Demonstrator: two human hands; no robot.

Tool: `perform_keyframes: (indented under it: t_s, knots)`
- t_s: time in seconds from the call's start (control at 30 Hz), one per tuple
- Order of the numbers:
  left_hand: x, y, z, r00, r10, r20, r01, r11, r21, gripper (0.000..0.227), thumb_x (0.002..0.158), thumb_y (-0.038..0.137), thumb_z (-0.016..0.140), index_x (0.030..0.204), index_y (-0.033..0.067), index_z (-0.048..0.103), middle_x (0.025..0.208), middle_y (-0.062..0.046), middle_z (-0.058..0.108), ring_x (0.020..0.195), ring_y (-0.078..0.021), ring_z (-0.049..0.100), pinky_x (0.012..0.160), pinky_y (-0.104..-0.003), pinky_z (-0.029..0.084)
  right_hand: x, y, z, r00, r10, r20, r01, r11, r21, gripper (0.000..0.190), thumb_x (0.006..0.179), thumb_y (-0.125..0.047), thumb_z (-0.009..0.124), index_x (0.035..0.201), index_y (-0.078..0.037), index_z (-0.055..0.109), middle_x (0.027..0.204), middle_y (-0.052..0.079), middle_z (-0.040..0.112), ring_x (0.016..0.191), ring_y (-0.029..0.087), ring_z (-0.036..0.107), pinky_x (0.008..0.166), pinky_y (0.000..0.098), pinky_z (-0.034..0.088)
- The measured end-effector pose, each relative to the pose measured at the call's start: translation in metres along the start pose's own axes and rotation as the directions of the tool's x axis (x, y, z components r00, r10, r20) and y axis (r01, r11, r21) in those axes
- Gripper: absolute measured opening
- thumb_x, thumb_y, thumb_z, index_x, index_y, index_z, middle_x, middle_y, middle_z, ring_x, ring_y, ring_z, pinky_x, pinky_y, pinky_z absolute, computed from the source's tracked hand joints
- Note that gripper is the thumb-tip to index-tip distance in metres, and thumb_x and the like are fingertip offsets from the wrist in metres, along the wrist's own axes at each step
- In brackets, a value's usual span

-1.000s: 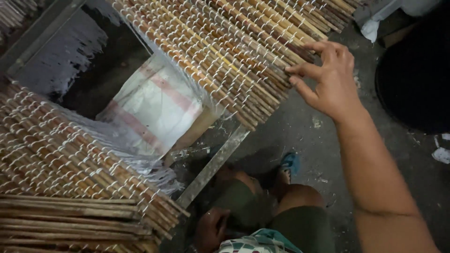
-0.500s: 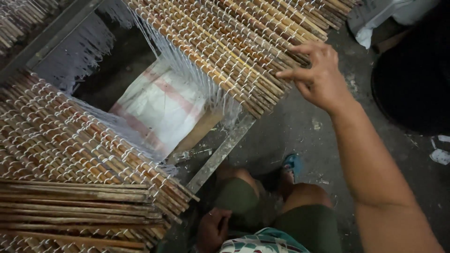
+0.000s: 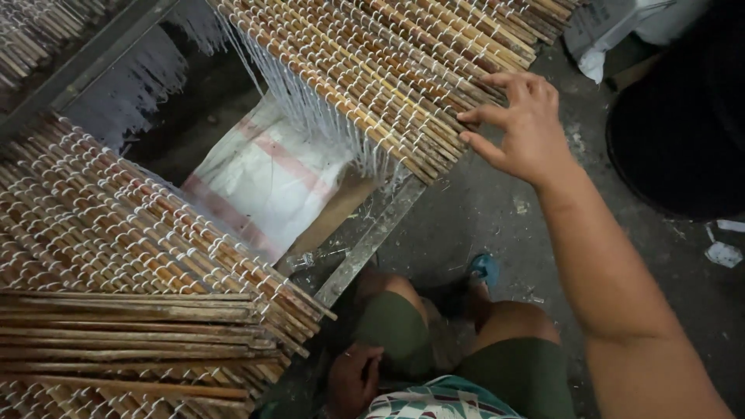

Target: Preparing and dipping candle wicks by arranging them on wooden sticks in a workshop.

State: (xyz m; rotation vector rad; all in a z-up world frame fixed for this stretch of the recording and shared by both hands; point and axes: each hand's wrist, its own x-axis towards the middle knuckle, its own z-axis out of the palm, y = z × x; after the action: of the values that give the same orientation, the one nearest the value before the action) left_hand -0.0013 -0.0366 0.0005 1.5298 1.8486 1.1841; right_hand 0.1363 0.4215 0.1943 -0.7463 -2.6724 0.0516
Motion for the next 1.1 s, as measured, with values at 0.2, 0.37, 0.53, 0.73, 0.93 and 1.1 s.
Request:
perform_keyframes:
  t_s: [0.2,0.37,0.53,0.73,0.93,1.1]
  knots:
    - [0.001,0.006,-0.006,1.000,-0.009,-0.030,0.007,0.998,-0.062,0.019,0.093,0.012,0.057,0.101,0.0080,0.073,0.088,-0.012,0.073,0.077,-0.0295,0.070,0.067,-0.042,0.054,-0.002,-0.005,-0.002,0.999,0.039,0.022,-0.040,0.999,0.007,0.023,0.106,-0.039,0.063,0.119,-0.027,0.078,0.149,0.016,0.049,0.131,0.048,0.038,0.100,0.0697,0.032]
    - [-0.006,0.004,-0.004,0.991,-0.115,-0.063,0.111,0.992,-0.066,0.019,0.093,0.016,0.058,0.099,0.0118,0.077,0.089,-0.012,0.077,0.077,-0.0314,0.073,0.063,-0.045,0.055,-0.002,-0.006,-0.002,0.993,0.096,0.072,-0.102,0.992,0.077,0.029,0.109,-0.038,0.055,0.121,-0.026,0.078,0.150,0.018,0.047,0.134,0.048,0.034,0.104,0.0712,0.027]
    - [-0.006,0.000,-0.004,0.995,-0.097,-0.020,0.095,0.993,-0.075,0.020,0.094,0.015,0.056,0.099,0.0104,0.074,0.081,-0.012,0.073,0.072,-0.0325,0.068,0.057,-0.046,0.050,-0.001,-0.007,-0.001,0.993,0.112,0.029,-0.115,0.986,0.122,0.024,0.108,-0.027,0.059,0.120,-0.025,0.079,0.150,0.015,0.047,0.134,0.046,0.034,0.102,0.0713,0.027]
    - [-0.011,-0.008,0.002,0.979,-0.202,0.041,0.203,0.978,-0.043,0.022,0.095,0.019,0.057,0.102,0.0134,0.078,0.088,-0.011,0.077,0.079,-0.0307,0.072,0.060,-0.045,0.054,-0.001,-0.009,0.002,0.989,0.144,0.024,-0.145,0.984,0.102,0.021,0.104,-0.038,0.066,0.116,-0.026,0.079,0.148,0.016,0.048,0.133,0.044,0.037,0.102,0.0690,0.029]
    - [-0.003,0.002,-0.005,0.993,-0.120,0.003,0.120,0.992,-0.038,0.021,0.090,0.012,0.056,0.098,0.0125,0.076,0.086,-0.007,0.077,0.078,-0.0265,0.073,0.065,-0.041,0.055,0.001,-0.009,0.000,0.983,0.162,0.081,-0.169,0.981,0.091,0.026,0.098,-0.043,0.073,0.117,-0.027,0.077,0.149,0.015,0.047,0.135,0.044,0.036,0.102,0.0694,0.030]
    - [-0.006,0.000,-0.003,0.993,-0.117,-0.010,0.116,0.992,-0.046,0.020,0.092,0.013,0.057,0.099,0.0105,0.076,0.088,-0.009,0.077,0.080,-0.0276,0.073,0.067,-0.042,0.057,0.005,-0.018,-0.008,0.982,0.159,0.106,-0.161,0.987,0.010,0.027,0.097,-0.042,0.072,0.118,-0.025,0.076,0.150,0.016,0.047,0.134,0.048,0.037,0.102,0.0703,0.031]
